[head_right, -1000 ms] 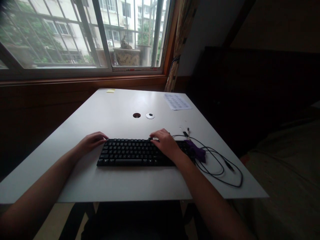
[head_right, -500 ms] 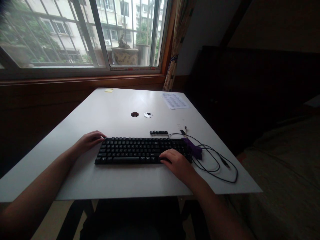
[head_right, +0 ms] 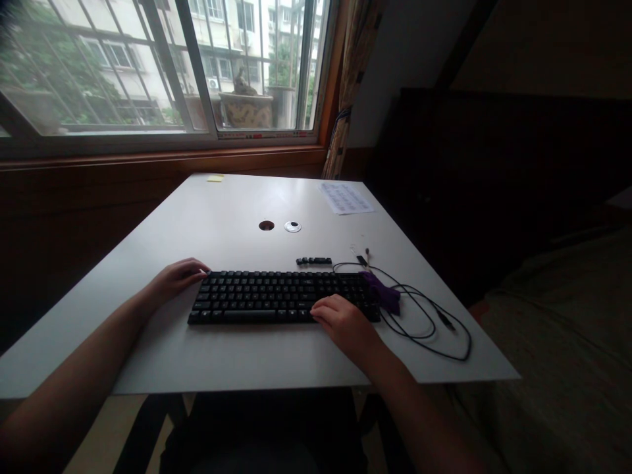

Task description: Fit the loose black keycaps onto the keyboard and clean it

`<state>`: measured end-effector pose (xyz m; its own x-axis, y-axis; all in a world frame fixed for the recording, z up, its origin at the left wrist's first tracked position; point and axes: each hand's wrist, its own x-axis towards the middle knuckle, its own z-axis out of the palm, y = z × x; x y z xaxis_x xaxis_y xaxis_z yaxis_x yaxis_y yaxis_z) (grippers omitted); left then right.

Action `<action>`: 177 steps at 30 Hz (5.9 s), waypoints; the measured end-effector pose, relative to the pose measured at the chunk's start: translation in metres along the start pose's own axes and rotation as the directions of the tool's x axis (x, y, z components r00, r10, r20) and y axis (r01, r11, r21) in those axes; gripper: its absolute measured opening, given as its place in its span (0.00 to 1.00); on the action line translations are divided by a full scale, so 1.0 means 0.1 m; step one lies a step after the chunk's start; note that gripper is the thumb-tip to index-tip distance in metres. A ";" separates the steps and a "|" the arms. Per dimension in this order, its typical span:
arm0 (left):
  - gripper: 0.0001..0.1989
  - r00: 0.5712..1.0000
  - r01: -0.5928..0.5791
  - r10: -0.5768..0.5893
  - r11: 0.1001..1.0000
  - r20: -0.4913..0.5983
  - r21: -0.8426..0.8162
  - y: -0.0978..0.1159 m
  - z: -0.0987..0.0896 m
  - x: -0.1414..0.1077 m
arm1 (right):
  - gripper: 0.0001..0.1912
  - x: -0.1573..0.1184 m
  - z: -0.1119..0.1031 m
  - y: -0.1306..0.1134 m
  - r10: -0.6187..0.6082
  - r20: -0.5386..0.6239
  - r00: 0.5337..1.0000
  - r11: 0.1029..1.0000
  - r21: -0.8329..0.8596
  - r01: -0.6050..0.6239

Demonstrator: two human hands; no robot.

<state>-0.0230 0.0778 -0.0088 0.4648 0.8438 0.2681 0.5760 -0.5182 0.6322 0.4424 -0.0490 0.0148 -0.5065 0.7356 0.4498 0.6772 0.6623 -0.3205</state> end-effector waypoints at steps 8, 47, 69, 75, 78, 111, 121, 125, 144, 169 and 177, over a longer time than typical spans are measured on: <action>0.16 1.000 -0.001 0.001 1.000 -0.001 0.001 -0.02 0.01 0.00 | 0.11 -0.11 0.03 0.01 -0.010 -0.020 1.000 1.000 -0.022 0.009; 0.17 1.000 0.014 -0.014 1.000 -0.012 -0.019 0.03 0.00 -0.01 | 0.29 -0.41 0.09 -0.03 -0.021 0.030 0.999 0.998 -0.058 0.023; 0.18 1.000 0.018 -0.018 1.000 -0.015 -0.006 0.00 0.00 0.00 | 0.31 -0.43 0.05 -0.07 0.023 -0.039 0.999 0.999 -0.032 -0.024; 0.17 1.000 0.016 -0.016 0.999 -0.019 -0.027 0.02 0.00 -0.01 | 0.26 -0.45 -0.02 -0.07 0.071 -0.035 0.997 0.996 0.059 -0.069; 0.17 1.000 0.023 -0.024 0.999 -0.021 -0.036 0.02 0.01 -0.01 | 0.29 -0.45 -0.02 -0.07 0.067 -0.029 0.997 0.998 0.012 -0.067; 0.18 0.999 0.049 -0.049 0.998 -0.010 -0.041 0.07 -0.01 -0.01 | 0.14 -0.19 -0.03 0.12 0.114 -0.289 0.950 0.993 -0.004 -0.121; 0.18 0.999 0.045 -0.045 0.996 0.001 -0.074 0.02 -0.02 0.00 | 0.09 0.89 0.11 0.61 0.193 -0.096 0.977 0.980 -0.040 -0.197; 0.17 0.999 0.051 -0.051 0.993 0.006 -0.108 -0.01 -0.03 0.02 | 0.09 1.13 0.25 0.78 0.207 0.029 0.978 0.976 -0.071 -0.205; 0.20 0.995 0.094 -0.092 0.989 0.026 -0.116 0.10 -0.06 0.02 | 0.08 1.14 0.21 0.64 0.150 0.041 0.988 0.989 -0.007 -0.150; 0.20 0.996 0.093 -0.093 0.990 0.007 -0.109 0.09 -0.05 0.00 | 0.07 -0.20 -0.28 0.24 0.128 -0.049 0.991 0.991 0.053 -0.125; 0.18 0.997 0.081 -0.080 0.993 0.011 -0.086 0.05 -0.05 -0.01 | 0.07 -0.25 -0.44 0.42 0.238 -0.199 0.951 0.971 0.019 -0.239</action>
<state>-0.0243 0.0750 -0.0027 0.4244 0.8811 0.2087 0.5519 -0.4345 0.7118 0.5068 -0.0464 0.0265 -0.2139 0.8289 0.5170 0.7684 0.4695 -0.4349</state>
